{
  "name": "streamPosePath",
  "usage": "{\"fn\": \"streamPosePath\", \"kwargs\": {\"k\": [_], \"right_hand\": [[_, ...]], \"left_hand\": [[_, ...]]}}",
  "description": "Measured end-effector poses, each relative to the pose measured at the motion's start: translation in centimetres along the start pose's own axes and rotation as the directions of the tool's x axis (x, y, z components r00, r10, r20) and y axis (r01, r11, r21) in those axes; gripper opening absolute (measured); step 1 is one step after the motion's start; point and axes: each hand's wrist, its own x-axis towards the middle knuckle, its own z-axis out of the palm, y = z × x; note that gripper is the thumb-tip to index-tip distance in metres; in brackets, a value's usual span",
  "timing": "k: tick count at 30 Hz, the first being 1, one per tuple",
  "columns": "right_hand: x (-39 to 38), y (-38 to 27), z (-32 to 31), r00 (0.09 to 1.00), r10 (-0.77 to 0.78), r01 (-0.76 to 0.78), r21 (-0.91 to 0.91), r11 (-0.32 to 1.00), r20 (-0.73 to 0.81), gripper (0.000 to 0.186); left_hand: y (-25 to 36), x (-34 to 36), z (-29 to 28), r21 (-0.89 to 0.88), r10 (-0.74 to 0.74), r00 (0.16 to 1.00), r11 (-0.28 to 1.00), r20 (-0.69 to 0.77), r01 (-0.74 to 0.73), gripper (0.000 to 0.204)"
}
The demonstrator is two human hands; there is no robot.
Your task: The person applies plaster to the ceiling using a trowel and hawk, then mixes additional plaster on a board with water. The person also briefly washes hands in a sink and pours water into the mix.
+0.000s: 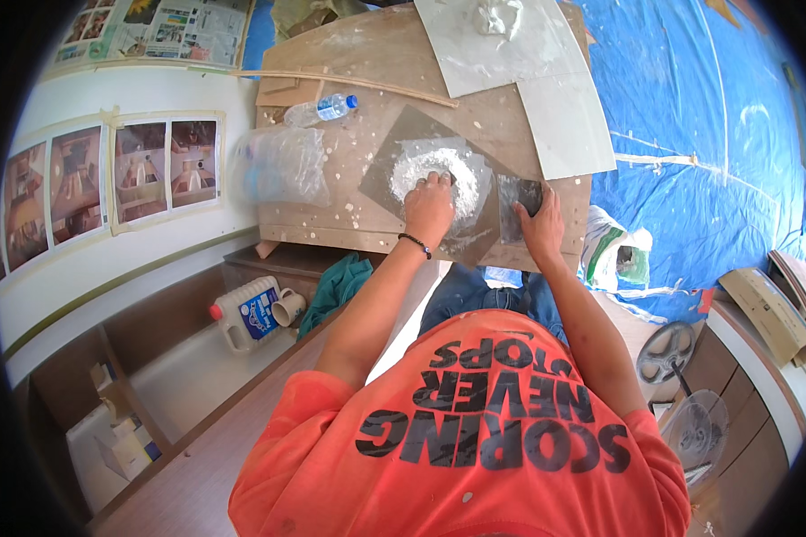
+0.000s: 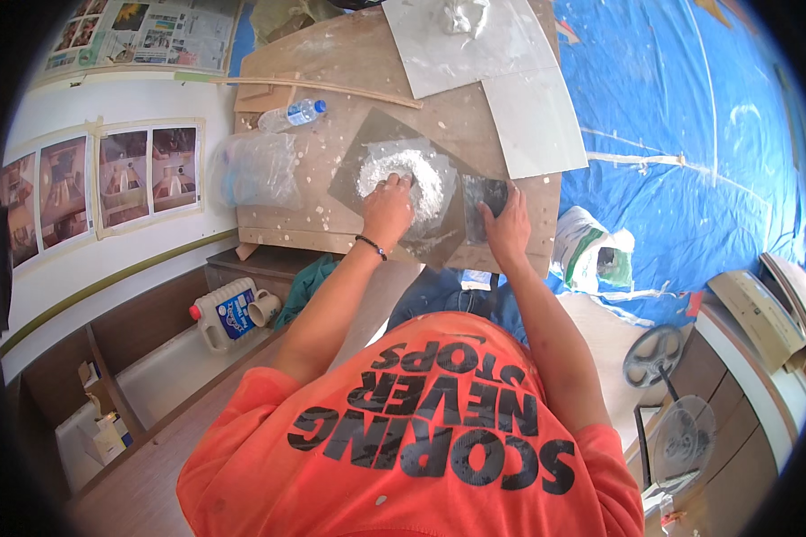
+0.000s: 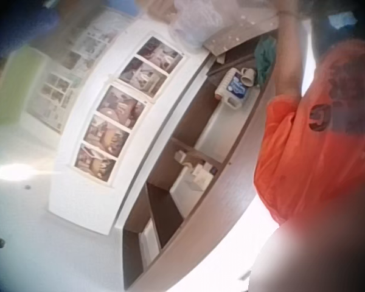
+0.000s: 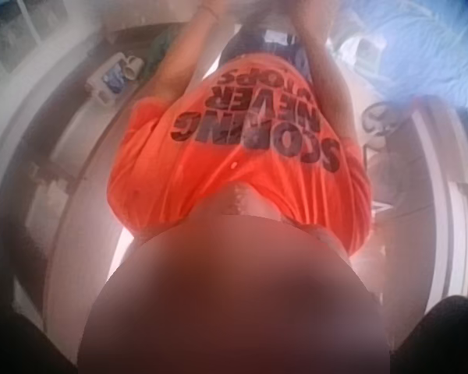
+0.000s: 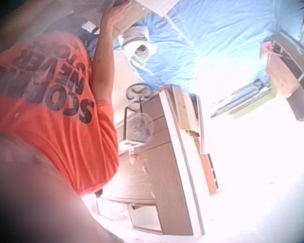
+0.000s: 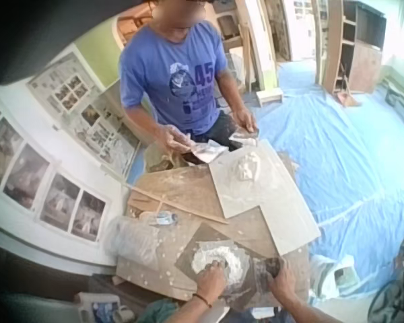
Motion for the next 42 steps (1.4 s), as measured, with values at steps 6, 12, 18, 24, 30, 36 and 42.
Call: {"fn": "streamPosePath", "kwargs": {"k": [6,12,18,24,30,36,42], "right_hand": [[0.1,-0.5,-0.1,1.000,0.018,-0.018,0.008,1.000,0.022,0.073],[-0.1,-0.3,-0.1,1.000,0.007,-0.007,0.004,1.000,-0.001,0.071],[0.0,-0.2,-0.1,1.000,-0.008,0.008,-0.008,1.000,0.019,0.071],[0.2,-0.3,0.1,1.000,-0.005,0.005,-0.034,0.999,0.003,0.072],[0.0,-0.8,-0.1,1.000,0.016,-0.015,-0.038,0.999,0.018,0.073],[0.1,-0.7,-0.1,1.000,0.008,-0.007,-0.040,0.999,0.016,0.073],[0.2,-0.2,0.2,1.000,0.000,0.000,-0.036,0.999,-0.007,0.073]], "left_hand": [[0.7,-3.1,-1.1,0.109,0.110,0.994,0.988,0.010,-0.111,0.035],[-3.2,-2.5,-3.5,-0.217,-0.207,0.970,0.960,-0.123,0.178,0.029],[-6.1,1.3,0.0,-0.644,-0.525,0.836,0.697,-0.159,0.315,0.034],[-6.0,1.9,5.0,-0.748,-0.532,0.846,0.575,-0.035,0.331,0.036],[-10.1,0.4,6.0,-0.555,-0.472,0.869,0.767,-0.145,0.324,0.043],[-9.6,1.4,0.2,-0.469,-0.428,0.888,0.827,-0.168,0.310,0.030],[-8.1,0.4,-1.7,-0.654,-0.516,0.816,0.716,-0.259,0.246,0.025]]}}
